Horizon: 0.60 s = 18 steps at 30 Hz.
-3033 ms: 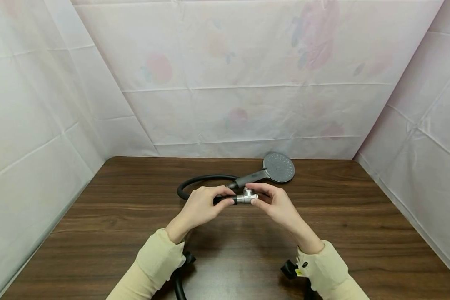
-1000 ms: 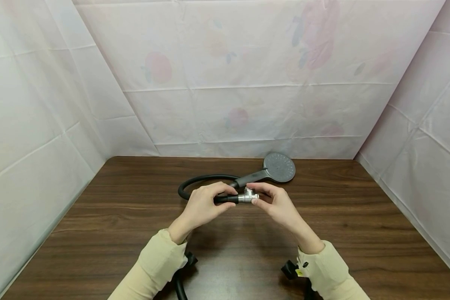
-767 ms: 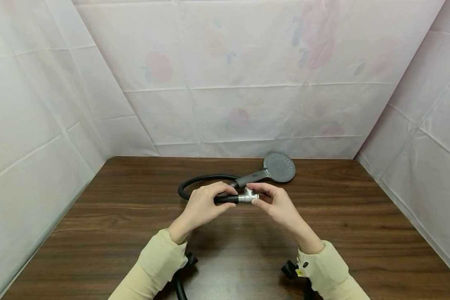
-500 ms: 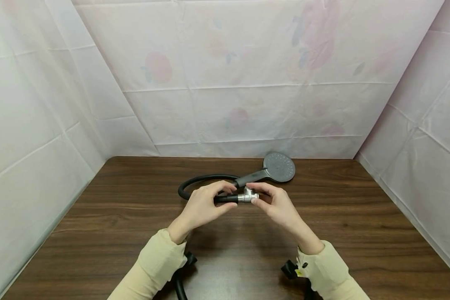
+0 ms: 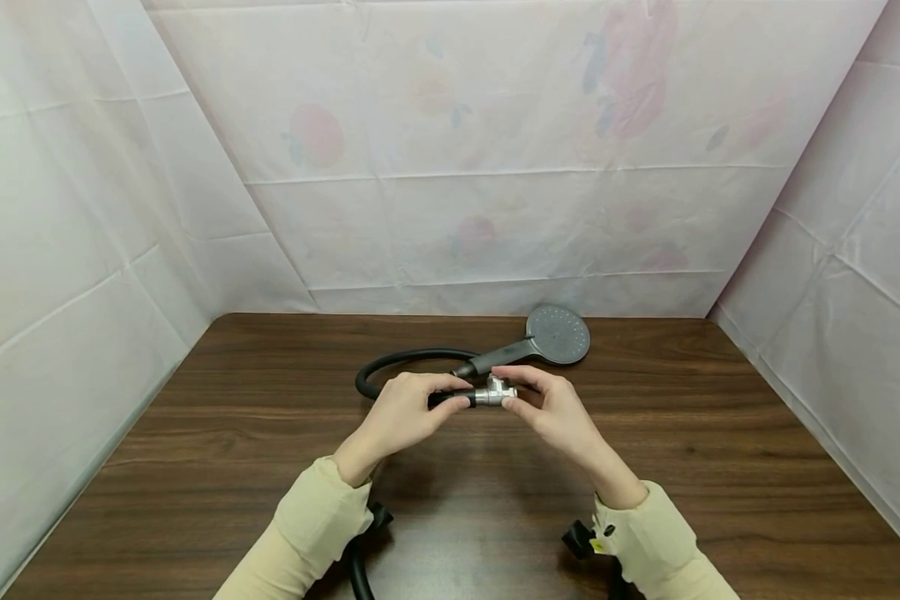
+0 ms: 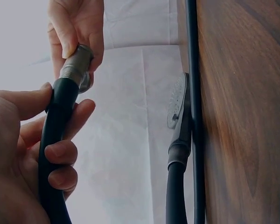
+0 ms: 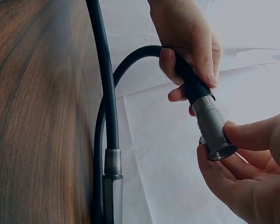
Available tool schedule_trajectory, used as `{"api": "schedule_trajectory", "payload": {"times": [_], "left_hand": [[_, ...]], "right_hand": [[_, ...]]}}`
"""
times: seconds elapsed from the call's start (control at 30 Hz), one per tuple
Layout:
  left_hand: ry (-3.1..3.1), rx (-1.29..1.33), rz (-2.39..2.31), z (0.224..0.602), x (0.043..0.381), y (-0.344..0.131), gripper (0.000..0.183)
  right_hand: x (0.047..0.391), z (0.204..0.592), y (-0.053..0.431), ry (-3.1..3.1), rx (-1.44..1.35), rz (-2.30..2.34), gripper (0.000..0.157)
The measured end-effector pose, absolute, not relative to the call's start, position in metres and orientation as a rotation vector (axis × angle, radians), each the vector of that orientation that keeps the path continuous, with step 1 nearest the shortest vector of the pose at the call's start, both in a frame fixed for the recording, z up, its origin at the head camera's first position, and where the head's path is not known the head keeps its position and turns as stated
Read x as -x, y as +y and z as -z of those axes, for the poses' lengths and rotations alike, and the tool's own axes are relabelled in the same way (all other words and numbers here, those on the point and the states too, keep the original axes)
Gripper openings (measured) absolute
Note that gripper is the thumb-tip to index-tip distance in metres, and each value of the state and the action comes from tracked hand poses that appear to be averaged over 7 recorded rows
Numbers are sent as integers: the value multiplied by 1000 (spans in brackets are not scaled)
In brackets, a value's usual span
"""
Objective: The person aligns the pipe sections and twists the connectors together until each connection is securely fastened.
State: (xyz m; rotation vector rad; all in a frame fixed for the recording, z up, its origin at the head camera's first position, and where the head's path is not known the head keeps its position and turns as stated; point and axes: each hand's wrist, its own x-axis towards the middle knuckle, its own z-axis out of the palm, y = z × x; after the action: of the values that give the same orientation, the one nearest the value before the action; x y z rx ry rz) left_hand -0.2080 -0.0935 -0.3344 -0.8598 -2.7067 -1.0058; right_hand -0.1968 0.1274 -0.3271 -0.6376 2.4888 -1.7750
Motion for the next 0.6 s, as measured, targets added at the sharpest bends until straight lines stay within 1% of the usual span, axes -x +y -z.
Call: {"api": "schedule_trajectory", "payload": {"times": [0.2,0.6], "left_hand": [[-2688,840,1010,335,207,-93,24],[-2688,804,1018,335,206,-91,23]], "right_hand": [[196,326,127,2497,633,1773,38],[196,327,127,2496,633,1785,38]]}}
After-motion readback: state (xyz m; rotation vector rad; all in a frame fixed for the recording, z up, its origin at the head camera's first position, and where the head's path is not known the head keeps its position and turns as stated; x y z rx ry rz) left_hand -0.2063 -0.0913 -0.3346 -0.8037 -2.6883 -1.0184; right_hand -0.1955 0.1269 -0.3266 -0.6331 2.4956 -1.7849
